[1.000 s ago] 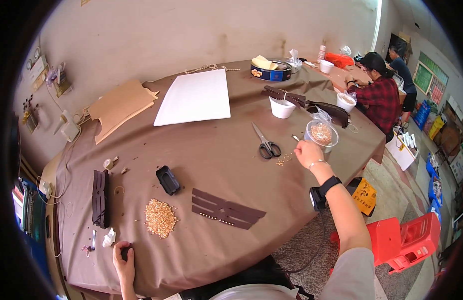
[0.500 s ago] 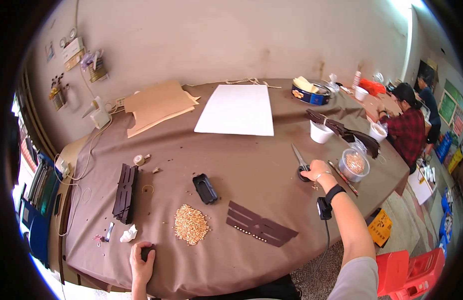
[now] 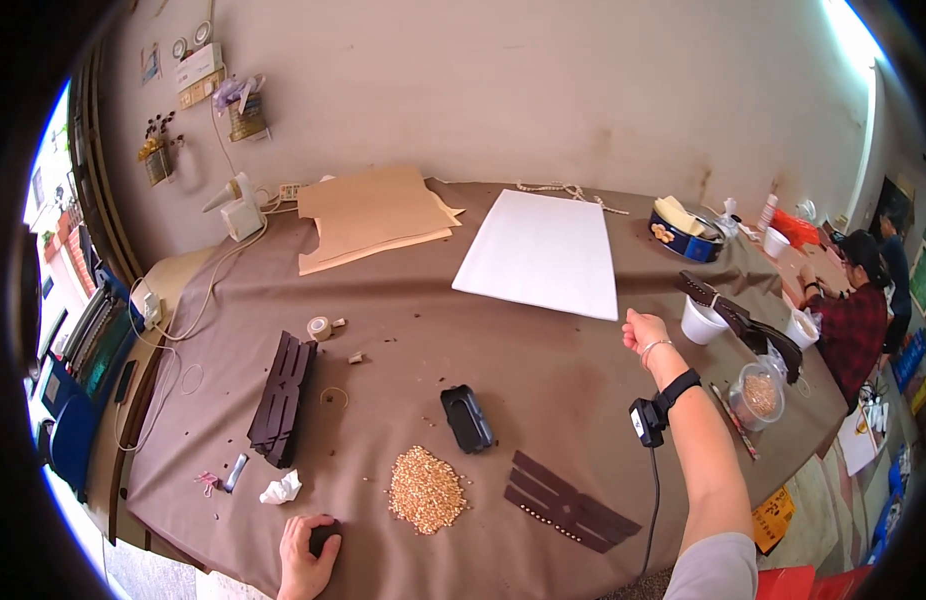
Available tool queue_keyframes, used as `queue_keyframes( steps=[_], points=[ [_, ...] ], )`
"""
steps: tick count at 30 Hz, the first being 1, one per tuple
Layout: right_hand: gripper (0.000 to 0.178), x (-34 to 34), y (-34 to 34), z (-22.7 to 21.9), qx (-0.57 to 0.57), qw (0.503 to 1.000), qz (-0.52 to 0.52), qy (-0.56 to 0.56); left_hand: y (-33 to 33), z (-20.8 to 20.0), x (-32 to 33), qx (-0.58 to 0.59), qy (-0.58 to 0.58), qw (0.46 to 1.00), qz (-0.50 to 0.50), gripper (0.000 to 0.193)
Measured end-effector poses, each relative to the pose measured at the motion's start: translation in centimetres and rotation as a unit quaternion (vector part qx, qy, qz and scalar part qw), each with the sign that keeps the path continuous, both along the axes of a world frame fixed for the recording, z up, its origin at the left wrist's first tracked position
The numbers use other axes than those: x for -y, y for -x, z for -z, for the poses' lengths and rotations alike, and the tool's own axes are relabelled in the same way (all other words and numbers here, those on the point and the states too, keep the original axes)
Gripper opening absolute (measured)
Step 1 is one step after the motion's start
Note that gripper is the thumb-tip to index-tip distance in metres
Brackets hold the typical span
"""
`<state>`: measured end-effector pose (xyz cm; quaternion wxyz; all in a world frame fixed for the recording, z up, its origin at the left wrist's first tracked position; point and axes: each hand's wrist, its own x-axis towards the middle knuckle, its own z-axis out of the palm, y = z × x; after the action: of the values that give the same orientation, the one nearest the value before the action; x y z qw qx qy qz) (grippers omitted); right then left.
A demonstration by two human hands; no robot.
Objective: Inserting metal studs into leather shoe components at a workshop table.
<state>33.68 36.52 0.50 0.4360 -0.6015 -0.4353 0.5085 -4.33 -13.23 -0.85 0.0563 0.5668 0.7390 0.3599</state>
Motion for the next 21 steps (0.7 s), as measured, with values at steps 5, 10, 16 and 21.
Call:
queue_keyframes(
  steps=[5, 10, 16, 21],
  points=[
    [0.035, 1.8, 5.3, -0.9, -0.119, 0.972, -0.163, -0.118, -0.2, 0.0, -0.7, 0.004, -0.010, 1.000, -0.005, 0.022],
    [0.057, 5.7, 9.7, -5.6, 0.002, 0.895, -0.424, -0.143, 0.0, 0.3, -0.7, -0.010, -0.009, 1.000, -0.003, 0.023],
    [0.036, 8.4, -3.4, -4.4, 0.156, 0.955, -0.217, -0.131, -0.4, 0.1, -1.0, 0.028, 0.001, 1.000, -0.005, 0.022],
    [0.056, 18.5, -15.1, -0.1, 0.322, 0.927, -0.132, -0.137, -0.9, -0.1, -0.8, 0.017, -0.015, 1.000, -0.007, 0.018]
  ],
)
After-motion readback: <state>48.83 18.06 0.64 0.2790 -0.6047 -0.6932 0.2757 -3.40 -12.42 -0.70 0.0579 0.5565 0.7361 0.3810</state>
